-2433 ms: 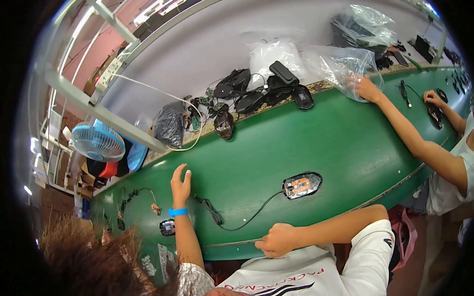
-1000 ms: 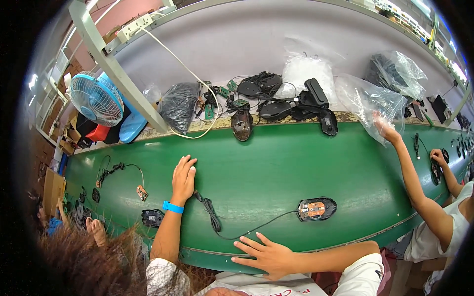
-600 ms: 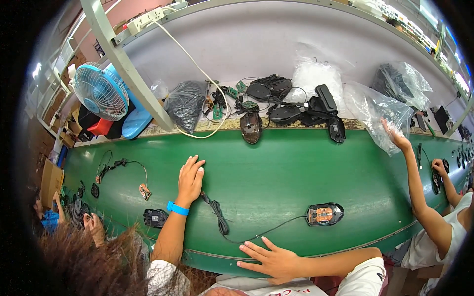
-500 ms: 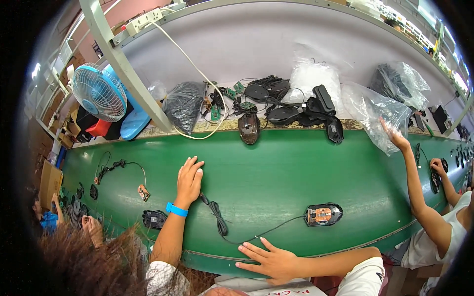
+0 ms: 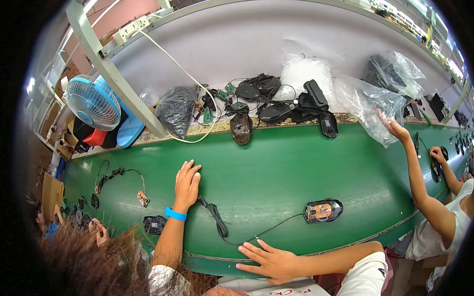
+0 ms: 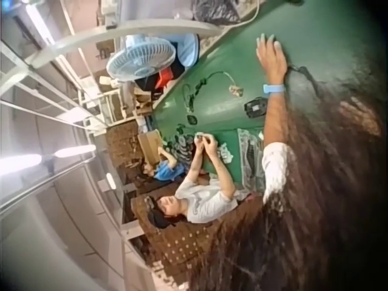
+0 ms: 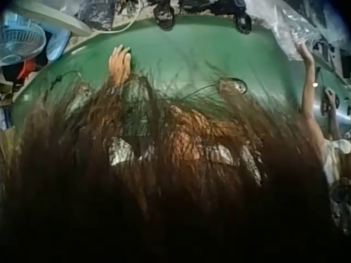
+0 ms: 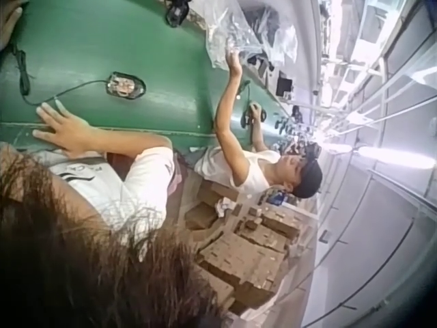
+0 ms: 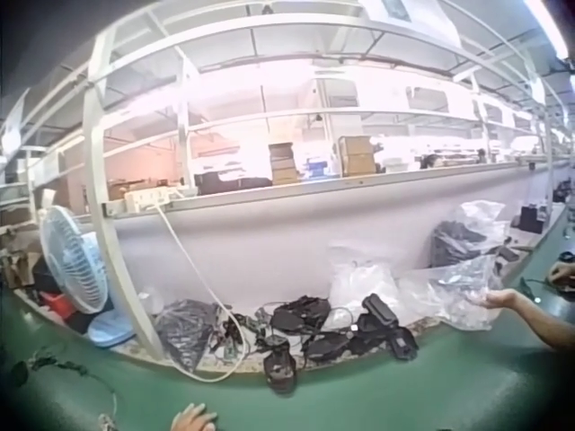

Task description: Assembling internal components and casing of computer mice on a production line.

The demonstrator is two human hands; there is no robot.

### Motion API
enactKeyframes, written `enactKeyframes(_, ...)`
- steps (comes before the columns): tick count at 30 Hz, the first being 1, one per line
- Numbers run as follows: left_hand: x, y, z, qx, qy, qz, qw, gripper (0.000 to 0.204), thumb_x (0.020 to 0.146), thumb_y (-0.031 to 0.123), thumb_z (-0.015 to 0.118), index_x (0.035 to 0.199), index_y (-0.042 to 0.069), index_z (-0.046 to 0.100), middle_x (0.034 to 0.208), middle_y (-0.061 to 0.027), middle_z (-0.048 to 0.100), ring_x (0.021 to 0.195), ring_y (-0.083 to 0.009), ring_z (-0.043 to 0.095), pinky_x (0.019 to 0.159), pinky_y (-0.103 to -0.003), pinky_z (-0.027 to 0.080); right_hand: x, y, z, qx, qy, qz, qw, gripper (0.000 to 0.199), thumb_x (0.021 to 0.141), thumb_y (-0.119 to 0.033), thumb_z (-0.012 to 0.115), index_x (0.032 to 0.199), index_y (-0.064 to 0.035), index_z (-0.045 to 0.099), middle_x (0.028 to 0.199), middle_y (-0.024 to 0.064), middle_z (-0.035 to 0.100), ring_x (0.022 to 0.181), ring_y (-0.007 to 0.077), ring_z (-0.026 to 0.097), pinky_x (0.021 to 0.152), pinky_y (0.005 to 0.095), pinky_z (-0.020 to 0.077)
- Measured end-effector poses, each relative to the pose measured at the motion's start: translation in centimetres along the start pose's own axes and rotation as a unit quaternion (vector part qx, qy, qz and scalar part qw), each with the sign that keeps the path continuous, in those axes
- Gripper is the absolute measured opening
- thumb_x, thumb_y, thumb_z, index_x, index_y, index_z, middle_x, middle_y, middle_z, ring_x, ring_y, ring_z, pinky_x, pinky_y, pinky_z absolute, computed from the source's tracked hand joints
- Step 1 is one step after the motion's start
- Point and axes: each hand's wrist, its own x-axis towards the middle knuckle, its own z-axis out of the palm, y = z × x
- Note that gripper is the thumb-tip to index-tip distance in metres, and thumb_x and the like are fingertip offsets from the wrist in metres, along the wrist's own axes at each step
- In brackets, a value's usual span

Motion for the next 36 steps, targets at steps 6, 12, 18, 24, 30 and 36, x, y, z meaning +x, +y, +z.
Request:
enactKeyframes(6, -0.1, 0.5, 0.1, 0.006, -0.003, -0.004, 1.000, 0.035, 0.103, 0.026, 0.052, 0.127, 0.008, 0.068, 0.148, -0.0176, 0.054, 0.144, -0.0396, 0.042, 0.119, -0.053, 0.028, 0.1, 0.1, 1.3, 0.006, 0.035, -0.006, 0.999, 0.095, 0.082, -0.037, 0.068, 0.163, -0.0175, 0.023, 0.166, 0.0312, 0.014, 0.156, 0.0439, 0.016, 0.121, 0.0584, 0.0226)
enactKeyframes(12, -0.1, 0.3, 0.1, 0.006, -0.003, 0.005, 1.000, 0.035, 0.102, 0.027, 0.053, 0.127, 0.008, 0.068, 0.148, -0.0179, 0.054, 0.143, -0.0402, 0.042, 0.119, -0.052, 0.029, 0.0, 0.2, 1.6, 0.015, 0.030, -0.005, 0.999, 0.092, 0.083, -0.036, 0.066, 0.163, -0.0166, 0.024, 0.166, 0.0320, 0.014, 0.155, 0.0445, 0.017, 0.121, 0.0578, 0.0232)
enactKeyframes(18, 0.0, 0.7, 0.2, 0.010, -0.003, 0.014, 1.000, 0.034, 0.102, 0.027, 0.055, 0.127, 0.008, 0.068, 0.148, -0.0184, 0.054, 0.143, -0.0407, 0.042, 0.118, -0.052, 0.030, 0.0, 0.2, 1.2, 0.034, 0.029, -0.010, 0.999, 0.090, 0.084, -0.034, 0.064, 0.163, -0.0149, 0.025, 0.165, 0.0337, 0.014, 0.155, 0.0460, 0.018, 0.122, 0.0561, 0.0235)
enactKeyframes(24, -0.1, 1.0, 0.5, 0.007, -0.004, 0.012, 1.000, 0.034, 0.101, 0.026, 0.055, 0.127, 0.008, 0.068, 0.148, -0.0183, 0.054, 0.143, -0.0406, 0.042, 0.118, -0.051, 0.030, -0.3, 0.1, 1.2, 0.034, 0.035, -0.009, 0.999, 0.090, 0.084, -0.034, 0.064, 0.163, -0.0144, 0.025, 0.165, 0.0342, 0.014, 0.154, 0.0463, 0.018, 0.122, 0.0549, 0.0242)
enactKeyframes(30, -0.3, 0.9, 0.1, 0.012, -0.007, 0.007, 1.000, 0.033, 0.100, 0.024, 0.057, 0.128, 0.009, 0.068, 0.149, -0.0172, 0.054, 0.144, -0.0401, 0.041, 0.119, -0.053, 0.029, 2.6, -1.7, 12.1, -0.046, 0.198, 0.079, 0.976, 0.091, 0.083, -0.034, 0.065, 0.163, -0.0152, 0.026, 0.164, 0.0344, 0.018, 0.153, 0.0462, 0.021, 0.122, 0.0536, 0.0252)
enactKeyframes(36, 0.1, 1.5, 0.9, -0.018, -0.007, 0.014, 1.000, 0.036, 0.100, 0.030, 0.056, 0.128, 0.011, 0.067, 0.150, -0.0172, 0.052, 0.145, -0.0391, 0.040, 0.119, -0.058, 0.027, 4.8, -3.6, 8.7, -0.027, 0.171, 0.032, 0.984, 0.088, 0.082, -0.034, 0.065, 0.161, -0.0169, 0.031, 0.162, 0.0348, 0.022, 0.151, 0.0470, 0.026, 0.121, 0.0534, 0.0273)
